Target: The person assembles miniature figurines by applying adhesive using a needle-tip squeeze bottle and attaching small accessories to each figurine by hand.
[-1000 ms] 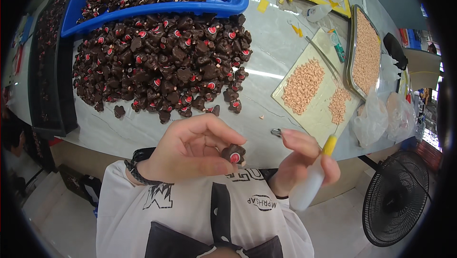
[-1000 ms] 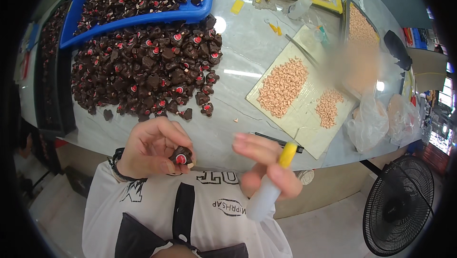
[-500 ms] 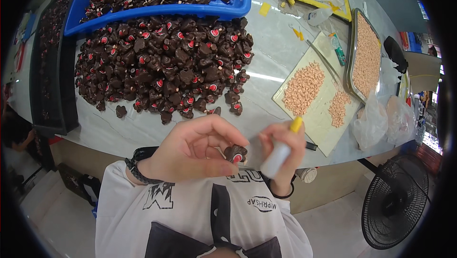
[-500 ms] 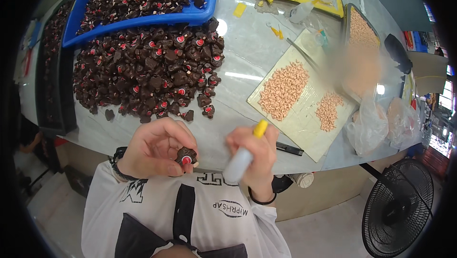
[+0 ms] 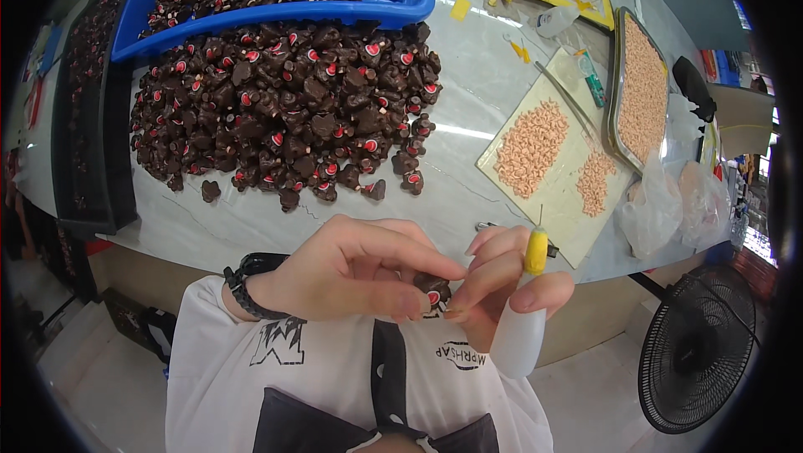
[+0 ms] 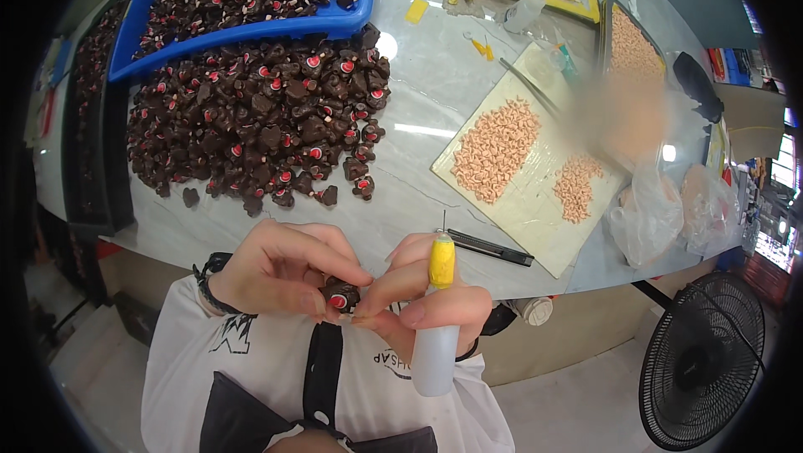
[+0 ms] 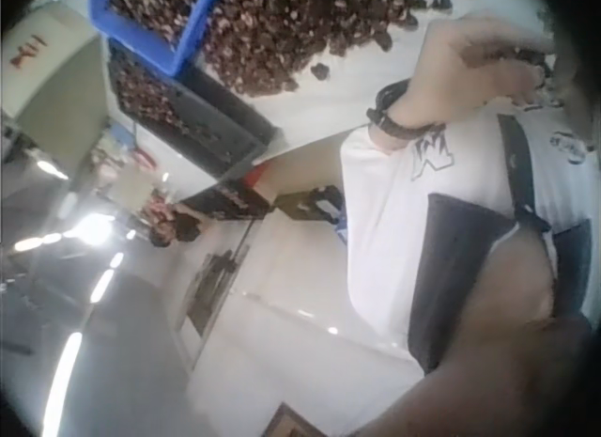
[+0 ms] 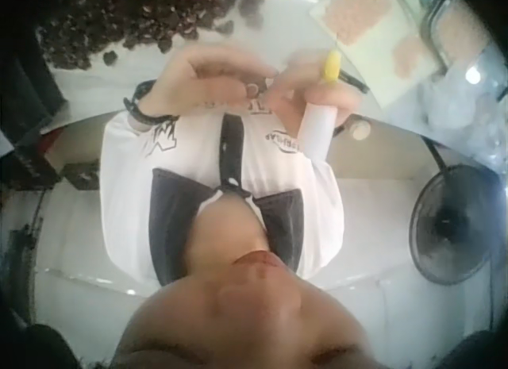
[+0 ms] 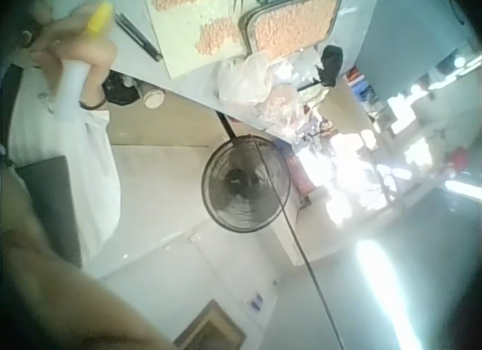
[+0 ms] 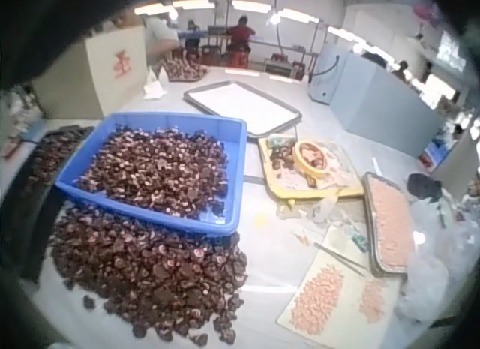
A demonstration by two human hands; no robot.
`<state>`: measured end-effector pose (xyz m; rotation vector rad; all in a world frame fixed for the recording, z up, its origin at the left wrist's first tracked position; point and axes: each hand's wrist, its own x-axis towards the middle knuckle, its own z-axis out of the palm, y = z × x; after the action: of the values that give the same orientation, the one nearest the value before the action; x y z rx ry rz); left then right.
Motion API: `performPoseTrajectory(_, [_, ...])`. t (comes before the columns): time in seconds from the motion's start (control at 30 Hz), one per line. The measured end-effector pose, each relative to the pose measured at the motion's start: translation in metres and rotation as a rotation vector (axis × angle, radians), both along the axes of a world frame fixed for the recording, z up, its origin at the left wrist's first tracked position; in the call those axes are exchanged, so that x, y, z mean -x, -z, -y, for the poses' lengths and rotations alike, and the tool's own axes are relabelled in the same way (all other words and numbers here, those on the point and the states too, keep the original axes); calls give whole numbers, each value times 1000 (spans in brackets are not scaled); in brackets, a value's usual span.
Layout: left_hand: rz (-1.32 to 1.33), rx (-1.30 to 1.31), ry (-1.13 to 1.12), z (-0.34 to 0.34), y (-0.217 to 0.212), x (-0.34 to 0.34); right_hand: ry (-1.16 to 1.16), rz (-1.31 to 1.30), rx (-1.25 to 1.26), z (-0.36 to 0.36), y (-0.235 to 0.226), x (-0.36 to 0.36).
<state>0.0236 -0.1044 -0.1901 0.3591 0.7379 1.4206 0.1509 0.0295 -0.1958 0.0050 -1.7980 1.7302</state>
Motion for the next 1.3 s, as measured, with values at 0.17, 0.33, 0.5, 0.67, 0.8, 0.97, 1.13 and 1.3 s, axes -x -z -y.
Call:
performPoseTrajectory(0.17, [-36, -18, -19, 2, 4, 0, -53, 8, 49, -1, 6, -1])
performPoseTrajectory(0.33, [-79, -44, -51, 0, 3, 0, -22, 59, 27, -4, 4, 1])
performPoseTrajectory(0.5, [-235, -87, -58, -2, 5, 4, -19, 156, 53, -6, 23, -2])
performPoseTrajectory(0.67, [-55, 43, 17, 7, 7, 9, -49, 179, -79, -7, 26, -11])
performPoseTrajectory(0.8, [-297, 104, -351, 2, -15, 73, 229, 67, -55, -14, 19, -19])
performPoseTrajectory(0.97, [-950, 320, -800, 12, -32, 125, 307, 70, -16, -8, 19, -16])
performPoseTrajectory(1.13, [-1472, 585, -976, 125, -19, 69, 469, 47, -3, -13, 32, -34])
performPoseTrajectory(1.3, [-1546, 994, -835, 127, 41, 11, 292, 126, -60, -7, 36, -20])
